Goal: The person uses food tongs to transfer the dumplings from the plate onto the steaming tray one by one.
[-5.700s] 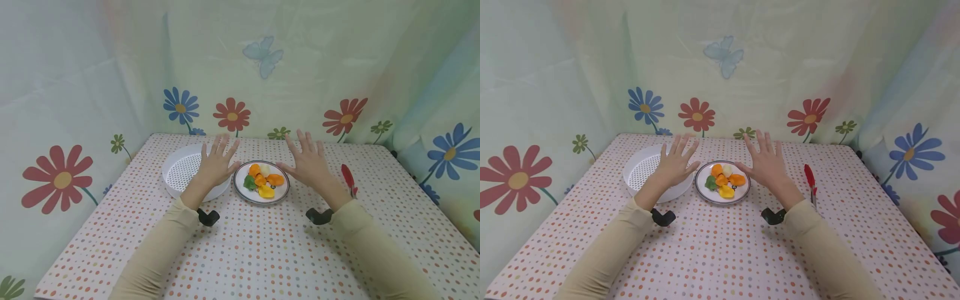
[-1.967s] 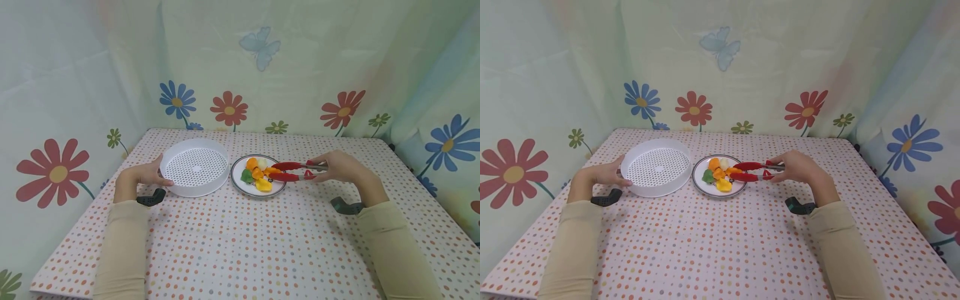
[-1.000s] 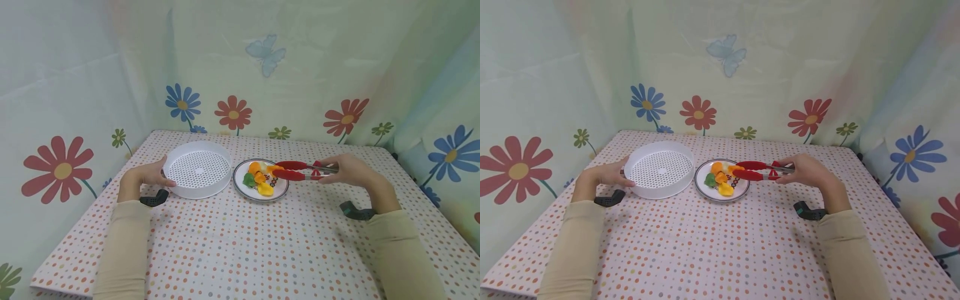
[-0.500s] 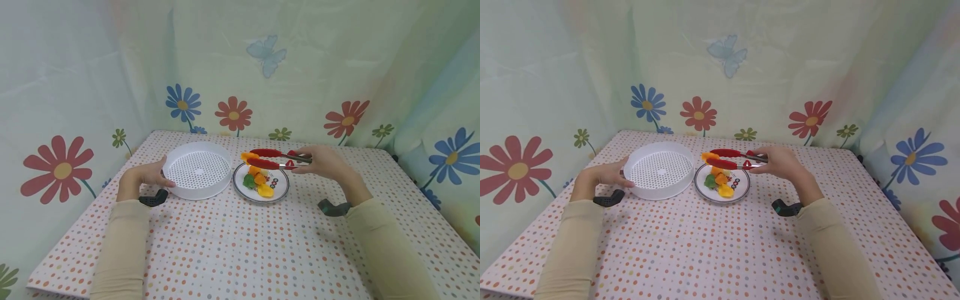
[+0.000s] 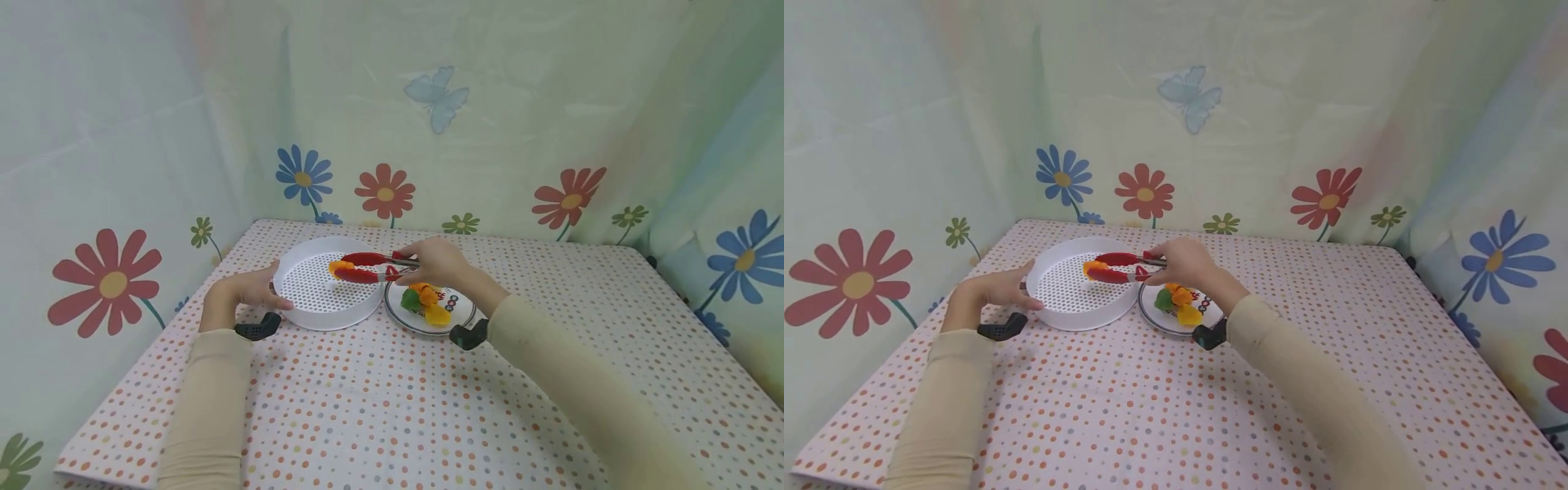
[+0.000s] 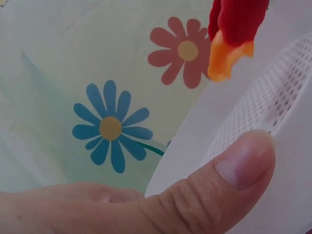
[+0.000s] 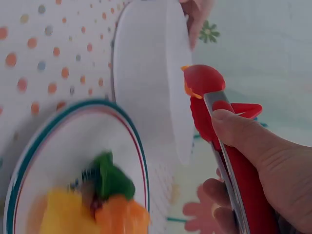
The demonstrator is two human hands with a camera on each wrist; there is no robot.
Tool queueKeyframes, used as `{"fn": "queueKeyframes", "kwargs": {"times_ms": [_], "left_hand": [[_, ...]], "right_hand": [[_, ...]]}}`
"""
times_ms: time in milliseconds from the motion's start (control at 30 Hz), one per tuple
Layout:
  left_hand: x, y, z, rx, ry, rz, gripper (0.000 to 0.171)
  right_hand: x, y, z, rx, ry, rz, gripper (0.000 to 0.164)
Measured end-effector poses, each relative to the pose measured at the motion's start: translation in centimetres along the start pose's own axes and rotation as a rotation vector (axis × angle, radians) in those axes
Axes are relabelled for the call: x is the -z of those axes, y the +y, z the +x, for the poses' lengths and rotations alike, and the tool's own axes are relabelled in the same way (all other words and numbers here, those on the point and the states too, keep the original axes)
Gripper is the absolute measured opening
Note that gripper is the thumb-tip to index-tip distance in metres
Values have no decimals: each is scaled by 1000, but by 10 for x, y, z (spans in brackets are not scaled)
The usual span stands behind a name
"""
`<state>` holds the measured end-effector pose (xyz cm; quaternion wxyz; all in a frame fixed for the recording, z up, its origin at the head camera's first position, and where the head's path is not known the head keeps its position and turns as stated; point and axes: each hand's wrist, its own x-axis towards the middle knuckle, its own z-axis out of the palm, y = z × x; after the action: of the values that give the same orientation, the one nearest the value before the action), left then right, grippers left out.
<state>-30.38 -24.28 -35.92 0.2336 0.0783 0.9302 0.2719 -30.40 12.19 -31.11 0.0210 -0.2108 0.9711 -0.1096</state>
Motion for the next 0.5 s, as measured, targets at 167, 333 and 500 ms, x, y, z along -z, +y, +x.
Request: {"fn": "queueKeyframes", "kwargs": {"times_ms": [167, 333, 500], "left_hand": [[-2, 0, 2, 25, 1, 12, 135], [-1, 1, 1, 52, 13, 9, 134], [0, 1, -1, 67, 7, 6, 132]], "right_hand": [[-15, -23, 16, 36, -53, 12, 62], [-25, -38, 27, 85, -65, -6, 63], [-32, -45, 32, 92, -73, -22, 64]]}}
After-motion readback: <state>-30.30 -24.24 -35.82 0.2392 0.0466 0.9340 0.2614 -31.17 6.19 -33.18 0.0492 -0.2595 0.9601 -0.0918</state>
